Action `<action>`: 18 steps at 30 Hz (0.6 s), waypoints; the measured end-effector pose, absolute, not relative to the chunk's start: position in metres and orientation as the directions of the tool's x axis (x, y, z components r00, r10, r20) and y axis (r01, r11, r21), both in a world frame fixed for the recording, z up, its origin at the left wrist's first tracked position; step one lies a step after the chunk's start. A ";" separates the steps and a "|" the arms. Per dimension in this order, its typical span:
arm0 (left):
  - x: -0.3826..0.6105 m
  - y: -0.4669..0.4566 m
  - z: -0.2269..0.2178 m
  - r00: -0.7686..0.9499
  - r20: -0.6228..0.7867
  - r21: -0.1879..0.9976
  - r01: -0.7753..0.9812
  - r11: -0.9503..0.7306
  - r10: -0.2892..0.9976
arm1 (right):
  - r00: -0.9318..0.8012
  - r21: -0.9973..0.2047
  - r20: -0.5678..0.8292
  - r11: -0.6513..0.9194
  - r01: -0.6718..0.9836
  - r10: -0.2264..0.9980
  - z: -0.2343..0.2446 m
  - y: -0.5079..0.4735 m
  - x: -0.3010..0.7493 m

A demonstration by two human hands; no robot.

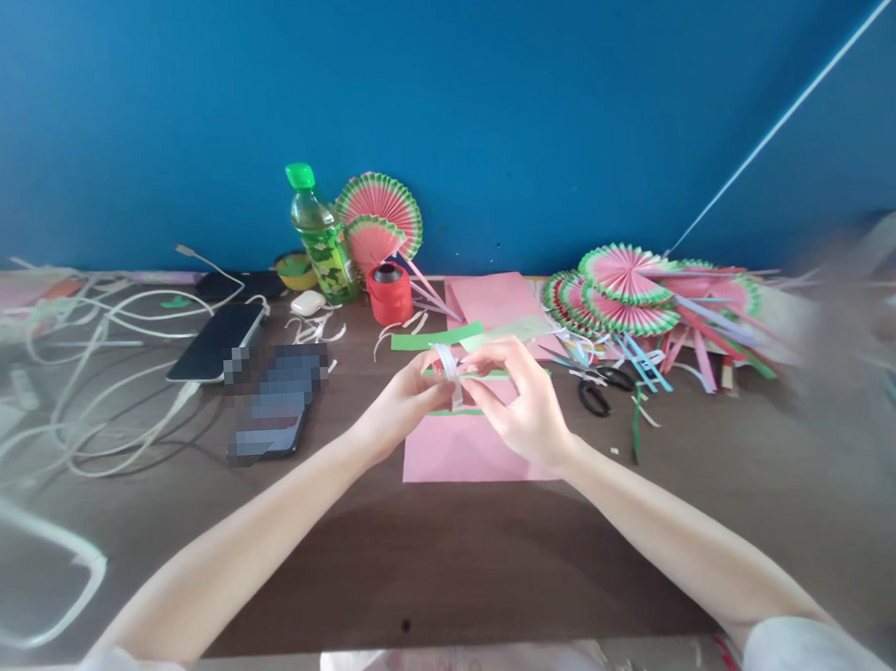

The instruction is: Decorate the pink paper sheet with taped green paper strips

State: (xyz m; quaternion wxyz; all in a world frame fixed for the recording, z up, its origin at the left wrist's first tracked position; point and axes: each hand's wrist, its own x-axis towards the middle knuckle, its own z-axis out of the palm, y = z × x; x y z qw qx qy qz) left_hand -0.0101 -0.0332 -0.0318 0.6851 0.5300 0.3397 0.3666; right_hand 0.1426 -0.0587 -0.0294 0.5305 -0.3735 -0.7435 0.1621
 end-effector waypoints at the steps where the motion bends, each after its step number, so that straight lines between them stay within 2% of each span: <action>1: -0.009 -0.034 -0.030 0.493 -0.078 0.976 -0.139 0.167 0.866 | -0.153 -0.647 0.662 0.662 0.377 0.734 -0.030 -0.059 0.142; 6: -0.008 -0.036 -0.029 0.481 -0.056 0.986 -0.111 0.124 0.875 | -0.155 -0.686 0.629 0.637 0.351 0.762 -0.032 -0.061 0.141; 11: -0.013 -0.028 -0.037 0.428 -0.059 0.992 -0.077 0.101 0.902 | -0.195 -0.648 0.661 0.682 0.339 0.725 -0.030 -0.066 0.139; 18: -0.012 -0.028 -0.040 0.501 -0.030 0.975 -0.177 0.136 0.865 | -0.124 -0.701 0.629 0.629 0.337 0.767 -0.031 -0.062 0.142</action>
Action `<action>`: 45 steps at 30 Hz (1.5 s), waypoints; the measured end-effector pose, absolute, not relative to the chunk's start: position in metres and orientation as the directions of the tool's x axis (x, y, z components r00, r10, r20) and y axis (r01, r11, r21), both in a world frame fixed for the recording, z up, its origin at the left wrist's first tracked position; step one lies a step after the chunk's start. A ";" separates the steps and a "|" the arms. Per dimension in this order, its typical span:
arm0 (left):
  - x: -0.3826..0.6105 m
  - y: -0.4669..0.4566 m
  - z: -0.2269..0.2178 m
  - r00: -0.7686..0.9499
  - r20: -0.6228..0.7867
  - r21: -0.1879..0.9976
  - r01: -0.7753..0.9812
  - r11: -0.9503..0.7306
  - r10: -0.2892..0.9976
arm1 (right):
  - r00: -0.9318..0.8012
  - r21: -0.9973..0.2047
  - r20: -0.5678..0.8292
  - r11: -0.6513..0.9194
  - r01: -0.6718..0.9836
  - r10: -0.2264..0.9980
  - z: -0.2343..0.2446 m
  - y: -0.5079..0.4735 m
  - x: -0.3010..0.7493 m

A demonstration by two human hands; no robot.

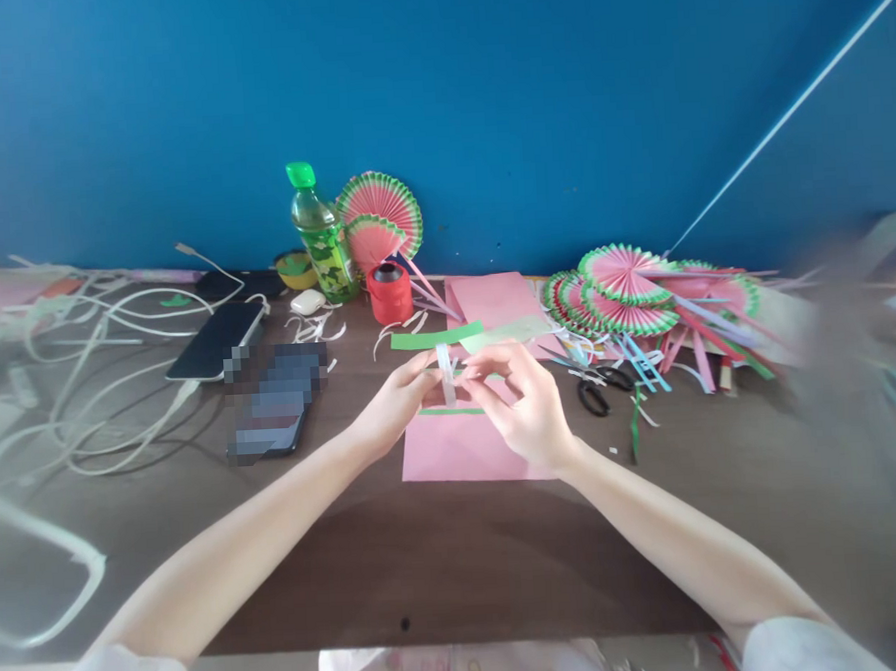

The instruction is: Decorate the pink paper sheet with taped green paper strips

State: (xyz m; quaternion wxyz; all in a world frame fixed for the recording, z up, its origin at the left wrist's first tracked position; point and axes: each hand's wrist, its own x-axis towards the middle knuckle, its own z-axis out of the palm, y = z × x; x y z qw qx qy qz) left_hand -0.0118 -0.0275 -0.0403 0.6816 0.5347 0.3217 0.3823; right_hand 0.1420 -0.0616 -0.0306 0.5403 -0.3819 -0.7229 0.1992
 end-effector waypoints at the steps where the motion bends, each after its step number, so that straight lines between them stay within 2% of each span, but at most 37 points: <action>1: -0.011 -0.028 -0.040 0.518 -0.024 0.972 -0.188 0.141 0.855 | -0.117 -0.710 0.625 0.624 0.325 0.772 -0.031 -0.061 0.142; 6: -0.012 -0.027 -0.041 0.556 0.024 0.983 -0.166 0.082 0.831 | -0.095 -0.756 0.591 0.591 0.283 0.801 -0.031 -0.061 0.142; 15: -0.015 -0.025 -0.040 0.554 0.045 0.995 -0.103 0.015 0.831 | -0.141 -0.729 0.599 0.610 0.310 0.788 -0.031 -0.065 0.141; 21: -0.021 -0.017 -0.038 0.506 0.001 0.989 -0.130 0.075 0.863 | -0.196 -0.702 0.621 0.650 0.291 0.759 -0.028 -0.070 0.142; 24: -0.022 -0.015 -0.038 0.484 -0.028 0.988 -0.121 0.099 0.875 | -0.167 -0.719 0.618 0.638 0.276 0.768 -0.025 -0.067 0.144; 29: -0.021 -0.022 -0.036 0.567 -0.061 0.996 -0.016 0.085 0.821 | -0.018 -0.845 0.529 0.529 0.084 0.848 -0.019 -0.052 0.154; 33: -0.020 -0.026 -0.033 0.677 -0.060 0.986 -0.074 0.149 0.733 | 0.037 -0.898 0.439 0.440 -0.017 0.898 -0.014 -0.043 0.162; 38: -0.022 -0.025 -0.032 0.784 -0.071 0.961 -0.112 0.253 0.616 | -0.024 -0.908 0.400 0.392 -0.147 0.916 -0.012 -0.040 0.168; 45: -0.024 -0.024 -0.029 0.788 -0.101 0.931 -0.141 0.338 0.607 | -0.095 -0.908 0.380 0.351 -0.230 0.920 -0.005 -0.042 0.174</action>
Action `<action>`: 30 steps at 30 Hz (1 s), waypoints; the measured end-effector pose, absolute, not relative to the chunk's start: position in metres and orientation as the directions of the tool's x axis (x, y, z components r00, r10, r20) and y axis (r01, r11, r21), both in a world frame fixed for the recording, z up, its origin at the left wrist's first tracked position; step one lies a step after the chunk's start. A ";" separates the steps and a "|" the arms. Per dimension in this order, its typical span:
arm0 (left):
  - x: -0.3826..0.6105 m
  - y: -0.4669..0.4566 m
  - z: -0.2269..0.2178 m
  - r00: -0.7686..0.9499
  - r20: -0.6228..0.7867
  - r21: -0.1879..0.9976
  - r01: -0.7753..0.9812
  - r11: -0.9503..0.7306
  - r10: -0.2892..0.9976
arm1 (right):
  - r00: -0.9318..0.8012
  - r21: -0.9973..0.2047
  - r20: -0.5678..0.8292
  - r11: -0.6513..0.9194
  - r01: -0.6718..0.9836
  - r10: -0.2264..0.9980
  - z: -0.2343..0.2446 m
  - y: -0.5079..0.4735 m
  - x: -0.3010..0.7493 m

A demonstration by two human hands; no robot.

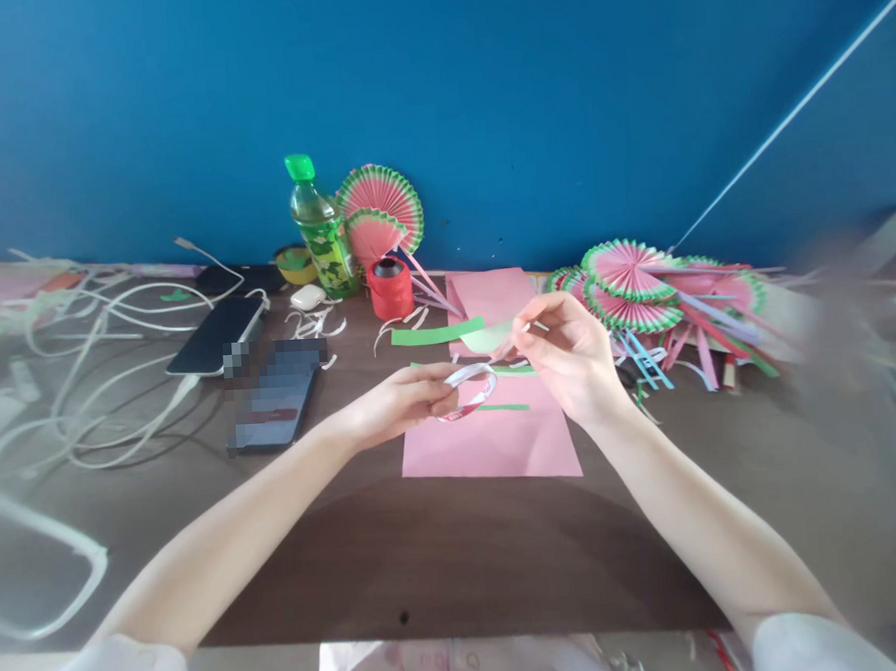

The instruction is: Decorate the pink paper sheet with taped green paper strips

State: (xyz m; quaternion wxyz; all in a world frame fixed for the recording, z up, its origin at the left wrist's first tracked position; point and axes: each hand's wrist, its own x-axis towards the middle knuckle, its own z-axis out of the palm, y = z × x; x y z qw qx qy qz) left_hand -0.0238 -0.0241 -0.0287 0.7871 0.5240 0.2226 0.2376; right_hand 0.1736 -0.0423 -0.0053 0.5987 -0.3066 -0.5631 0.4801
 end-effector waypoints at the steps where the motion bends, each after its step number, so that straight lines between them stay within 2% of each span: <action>1: -0.024 -0.023 -0.029 0.791 -0.111 0.927 -0.137 0.350 0.602 | -0.108 -0.906 0.387 0.356 -0.228 0.916 -0.005 -0.042 0.175; 6: -0.026 -0.018 -0.030 0.798 -0.084 0.912 -0.180 0.369 0.597 | -0.233 -0.893 0.446 0.412 -0.183 0.864 -0.004 -0.045 0.179; 9: -0.027 -0.016 -0.028 0.758 -0.088 0.922 -0.184 0.342 0.646 | -0.262 -0.862 0.504 0.497 -0.098 0.823 0.001 -0.050 0.180; 13: -0.026 -0.018 -0.022 0.709 -0.103 0.937 -0.167 0.308 0.698 | -0.312 -0.758 0.603 0.649 0.064 0.735 0.007 -0.061 0.177; 17: -0.026 -0.021 -0.013 0.718 -0.109 0.960 -0.104 0.261 0.687 | -0.308 -0.680 0.680 0.729 0.072 0.665 0.009 -0.069 0.174; 21: -0.026 -0.022 -0.005 0.698 -0.036 0.993 -0.054 0.103 0.715 | -0.297 -0.569 0.767 0.817 0.095 0.569 0.008 -0.073 0.170; 25: -0.027 -0.022 -0.001 0.667 0.031 0.972 0.153 -0.177 0.745 | -0.429 -0.327 0.822 0.928 0.180 0.374 0.005 -0.078 0.165; 28: -0.031 -0.017 -0.005 0.636 0.025 0.847 0.395 -0.354 0.771 | -0.536 -0.155 0.803 0.959 0.236 0.262 0.004 -0.087 0.158; 30: -0.036 -0.011 -0.009 0.579 0.060 0.731 0.529 -0.430 0.813 | -0.581 -0.096 0.786 0.970 0.224 0.212 0.003 -0.095 0.153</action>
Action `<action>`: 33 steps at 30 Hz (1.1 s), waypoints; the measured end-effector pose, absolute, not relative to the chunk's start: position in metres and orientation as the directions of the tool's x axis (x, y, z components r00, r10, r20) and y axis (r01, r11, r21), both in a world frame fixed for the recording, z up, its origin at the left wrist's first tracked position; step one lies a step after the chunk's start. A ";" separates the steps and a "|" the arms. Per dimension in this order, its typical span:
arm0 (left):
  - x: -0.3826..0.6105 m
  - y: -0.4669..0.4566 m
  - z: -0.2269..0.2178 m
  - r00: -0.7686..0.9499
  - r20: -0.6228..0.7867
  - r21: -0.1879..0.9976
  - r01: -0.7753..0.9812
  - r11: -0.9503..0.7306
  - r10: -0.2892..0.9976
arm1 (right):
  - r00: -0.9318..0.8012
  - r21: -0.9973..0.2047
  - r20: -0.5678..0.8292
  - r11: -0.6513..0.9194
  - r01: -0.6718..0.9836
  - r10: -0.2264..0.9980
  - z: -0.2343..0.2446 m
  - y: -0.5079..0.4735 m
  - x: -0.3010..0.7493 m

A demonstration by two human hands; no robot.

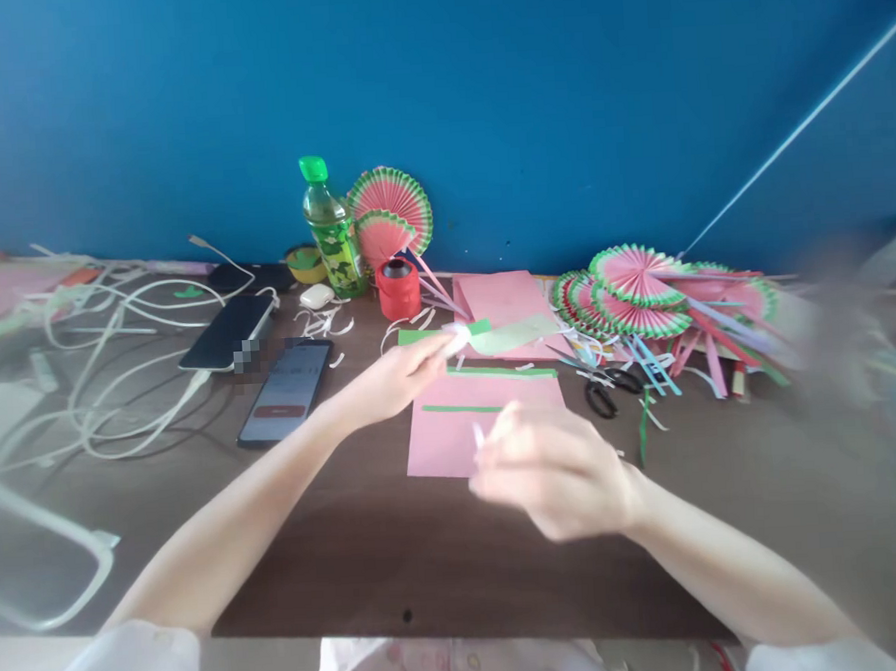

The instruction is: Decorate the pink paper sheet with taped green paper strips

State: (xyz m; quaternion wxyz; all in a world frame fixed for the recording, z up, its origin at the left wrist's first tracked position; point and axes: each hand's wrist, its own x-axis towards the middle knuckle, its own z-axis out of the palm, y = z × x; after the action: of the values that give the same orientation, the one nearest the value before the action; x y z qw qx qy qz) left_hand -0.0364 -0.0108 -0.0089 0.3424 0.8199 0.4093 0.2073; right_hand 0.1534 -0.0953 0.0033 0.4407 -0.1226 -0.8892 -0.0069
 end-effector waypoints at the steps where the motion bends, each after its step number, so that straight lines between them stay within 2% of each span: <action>1: -0.039 -0.007 -0.011 0.524 0.101 0.672 0.591 -0.447 0.846 | -0.609 -0.066 0.776 0.980 0.186 0.168 0.003 -0.099 0.151; 2: -0.042 -0.004 -0.012 0.492 0.117 0.628 0.636 -0.448 0.863 | -0.614 -0.069 0.774 0.984 0.162 0.155 0.003 -0.102 0.149; 3: -0.046 0.000 -0.012 0.483 0.110 0.596 0.668 -0.447 0.869 | -0.618 -0.121 0.761 0.979 0.166 0.198 0.002 -0.103 0.148; 5: -0.052 0.005 -0.012 0.487 0.105 0.530 0.711 -0.463 0.867 | -0.589 -0.329 0.711 0.922 0.202 0.383 0.000 -0.101 0.146; 7: -0.057 0.009 -0.011 0.512 0.082 0.468 0.738 -0.486 0.855 | -0.489 -0.587 0.622 0.778 0.226 0.611 -0.004 -0.093 0.145; 9: -0.063 0.013 -0.014 0.533 -0.005 0.415 0.771 -0.483 0.846 | -0.344 -0.805 0.491 0.568 0.170 0.800 -0.008 -0.084 0.145; 11: -0.070 0.017 -0.019 0.536 -0.152 0.371 0.810 -0.454 0.831 | -0.232 -0.931 0.343 0.362 0.043 0.910 -0.012 -0.075 0.145; 13: -0.075 0.021 -0.025 0.548 -0.244 0.341 0.821 -0.458 0.801 | -0.166 -0.971 0.238 0.229 -0.070 0.957 -0.017 -0.068 0.146; 16: -0.076 0.023 -0.027 0.536 -0.146 0.344 0.816 -0.466 0.831 | -0.097 -0.974 0.179 0.163 -0.156 0.979 -0.025 -0.062 0.146; 18: -0.073 0.020 -0.021 0.514 -0.077 0.411 0.797 -0.442 0.855 | -0.055 -0.970 0.160 0.146 -0.192 0.986 -0.032 -0.059 0.145; 21: -0.065 0.014 -0.009 0.567 -0.227 0.597 0.724 -0.347 0.792 | -0.001 -0.966 0.121 0.117 -0.230 0.993 -0.042 -0.056 0.144; 23: -0.060 0.010 -0.004 0.627 -0.280 0.667 0.672 -0.322 0.727 | 0.017 -0.961 0.103 0.104 -0.256 0.994 -0.046 -0.055 0.143; 27: -0.056 0.008 -0.002 0.701 -0.270 0.738 0.591 -0.326 0.660 | 0.043 -0.950 0.099 0.107 -0.293 0.994 -0.051 -0.052 0.143; 33: -0.057 0.008 -0.004 0.679 -0.285 0.797 0.560 -0.226 0.677 | 0.083 -0.961 0.116 0.134 -0.244 0.990 -0.054 -0.050 0.144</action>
State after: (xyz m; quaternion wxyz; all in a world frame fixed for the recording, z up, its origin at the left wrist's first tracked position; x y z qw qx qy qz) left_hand -0.0565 0.0083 -0.0038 0.4796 0.7807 0.3961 0.0608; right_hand 0.1441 -0.0497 -0.0543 0.6061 -0.4176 -0.4466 0.5088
